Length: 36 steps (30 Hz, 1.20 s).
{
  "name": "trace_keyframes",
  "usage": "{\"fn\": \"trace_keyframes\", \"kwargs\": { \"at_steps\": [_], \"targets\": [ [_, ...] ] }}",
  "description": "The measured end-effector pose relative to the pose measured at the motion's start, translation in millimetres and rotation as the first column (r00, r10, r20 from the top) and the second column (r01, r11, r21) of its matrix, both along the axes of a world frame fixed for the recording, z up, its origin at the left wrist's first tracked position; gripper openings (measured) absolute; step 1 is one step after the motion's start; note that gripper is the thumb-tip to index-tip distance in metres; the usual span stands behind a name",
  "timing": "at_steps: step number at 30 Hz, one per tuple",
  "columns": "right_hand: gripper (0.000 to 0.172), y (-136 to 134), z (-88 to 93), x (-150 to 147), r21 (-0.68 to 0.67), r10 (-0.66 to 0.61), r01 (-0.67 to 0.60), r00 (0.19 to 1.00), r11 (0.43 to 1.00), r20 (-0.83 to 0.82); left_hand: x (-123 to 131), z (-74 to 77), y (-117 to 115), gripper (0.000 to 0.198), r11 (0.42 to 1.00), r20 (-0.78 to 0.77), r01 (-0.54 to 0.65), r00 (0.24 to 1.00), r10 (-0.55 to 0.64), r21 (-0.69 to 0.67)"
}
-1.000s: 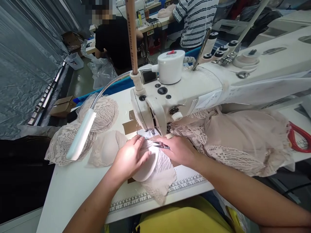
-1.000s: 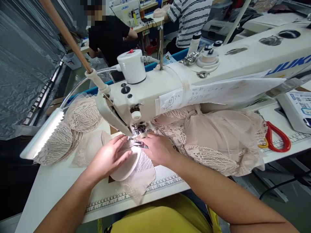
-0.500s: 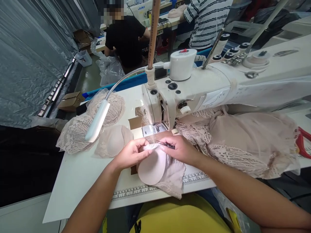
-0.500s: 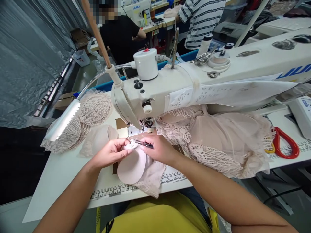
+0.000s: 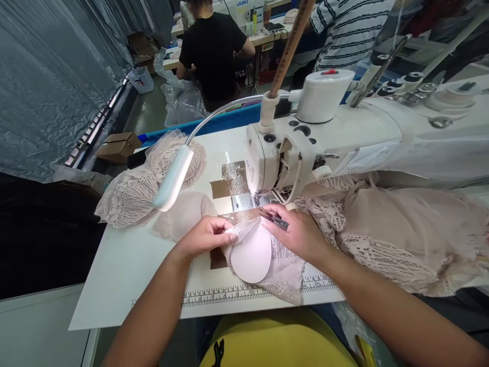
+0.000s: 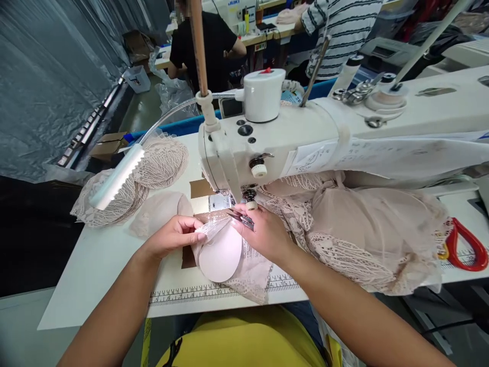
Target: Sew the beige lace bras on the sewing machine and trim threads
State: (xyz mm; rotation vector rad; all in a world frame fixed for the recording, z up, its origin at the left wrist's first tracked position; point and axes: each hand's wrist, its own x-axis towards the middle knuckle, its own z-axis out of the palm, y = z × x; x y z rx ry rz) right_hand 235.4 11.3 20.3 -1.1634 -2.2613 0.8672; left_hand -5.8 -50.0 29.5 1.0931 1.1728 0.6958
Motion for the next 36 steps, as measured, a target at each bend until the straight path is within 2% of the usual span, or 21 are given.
{"fn": "trace_keyframes", "kwargs": {
  "at_steps": [4, 8, 13, 22, 36],
  "targets": [
    [0.038, -9, -3.5, 1, 0.220, 0.165, -0.154, 0.986, 0.963, -0.033, 3, 2.0, -1, 0.025, 1.000, 0.025, -0.017, 1.000, 0.017, 0.010],
    [0.035, -19, -3.7, -5, 0.315, 0.299, -0.284, 0.954, 0.906, 0.003, 8, 1.5, -1, 0.025, 1.000, 0.088, -0.016, 0.996, 0.018, -0.019],
    [0.032, -21, -4.1, -10, 0.375, 0.279, -0.266, 0.960, 0.888, 0.021, 13, 0.7, -2, 0.025, 1.000, 0.142, 0.022, 0.990, -0.019, -0.021],
    [0.030, -18, -11.2, -8, 0.473, 0.254, -0.209, 0.967, 0.856, -0.033, 12, 2.2, -4, 0.025, 1.000, 0.094, 0.021, 0.995, -0.019, -0.022],
    [0.031, -19, -11.3, -9, 0.513, 0.235, -0.192, 0.972, 0.837, -0.019, 15, 3.5, -5, 0.022, 0.998, 0.136, 0.011, 0.991, -0.004, -0.054]
  ]
}}
